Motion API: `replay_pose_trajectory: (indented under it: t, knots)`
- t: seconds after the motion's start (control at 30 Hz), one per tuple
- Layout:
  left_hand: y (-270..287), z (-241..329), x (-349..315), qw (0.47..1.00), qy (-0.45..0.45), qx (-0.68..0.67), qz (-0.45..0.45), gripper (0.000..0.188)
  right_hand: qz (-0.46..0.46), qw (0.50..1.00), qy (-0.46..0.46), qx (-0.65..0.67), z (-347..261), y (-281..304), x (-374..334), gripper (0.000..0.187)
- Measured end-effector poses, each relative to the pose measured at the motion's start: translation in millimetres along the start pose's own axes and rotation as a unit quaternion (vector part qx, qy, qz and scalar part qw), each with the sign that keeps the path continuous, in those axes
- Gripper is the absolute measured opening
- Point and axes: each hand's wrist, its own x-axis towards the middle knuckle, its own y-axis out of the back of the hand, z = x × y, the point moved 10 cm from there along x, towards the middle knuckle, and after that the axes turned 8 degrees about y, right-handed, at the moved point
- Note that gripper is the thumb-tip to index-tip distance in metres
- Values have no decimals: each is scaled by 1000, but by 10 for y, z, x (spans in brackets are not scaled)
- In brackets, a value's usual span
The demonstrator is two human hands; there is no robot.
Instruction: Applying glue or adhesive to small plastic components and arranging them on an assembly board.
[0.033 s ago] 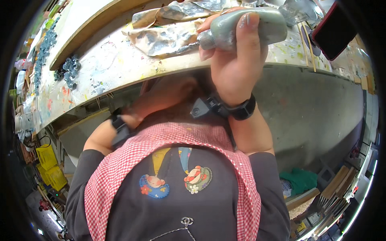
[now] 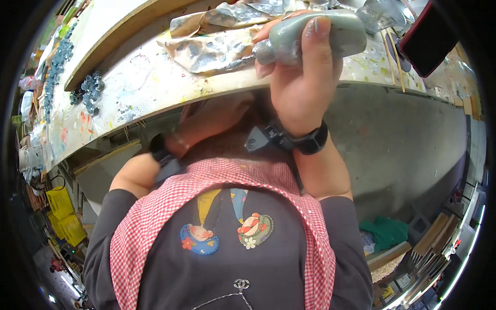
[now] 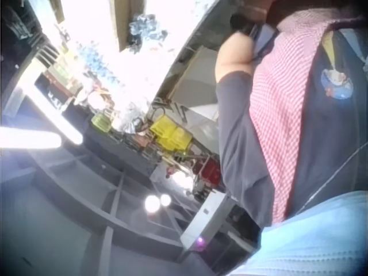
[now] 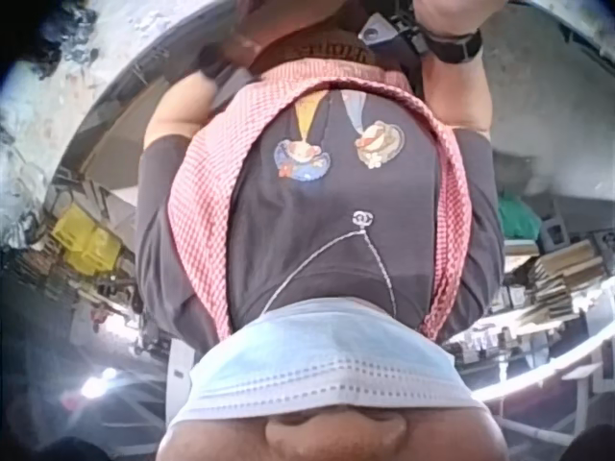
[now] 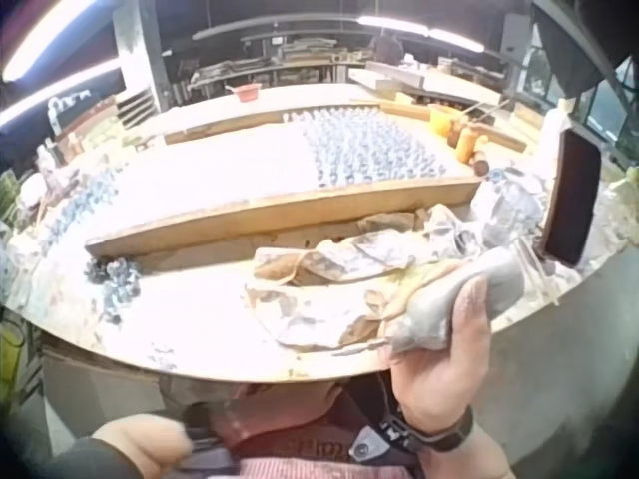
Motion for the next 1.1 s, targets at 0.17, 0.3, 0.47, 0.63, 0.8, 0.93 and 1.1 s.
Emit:
replay_pose_trajectory:
  t: [0.17, 0.3, 0.47, 0.63, 0.8, 0.93, 1.1]
  knots:
    - [-113, 56, 265, 999, -8, 49, 1, 25, -18, 1000, 7, -2, 45, 16, 7, 38]
    - [-262, -266, 294, 991, -1, -125, 58, 23, -27, 999, 9, -14, 78, -41, -10, 38]
    - [-139, -391, 196, 989, 68, -117, 64, 22, -12, 1000, 9, -14, 92, 21, 9, 39]
    - [306, 227, -243, 989, -39, -110, -89, 6, -18, 999, 13, 30, 39, -33, 3, 32]
    - [1471, 780, -488, 959, -99, -265, -32, 15, -43, 999, 23, 0, 22, -65, -26, 36]
    - [1756, 630, -487, 954, -41, -282, 90, 20, -52, 992, 50, -107, -92, -143, -86, 46]
    - [1755, 457, -393, 914, -19, -359, 189, 25, -95, 984, 80, -124, -125, -312, -105, 51]
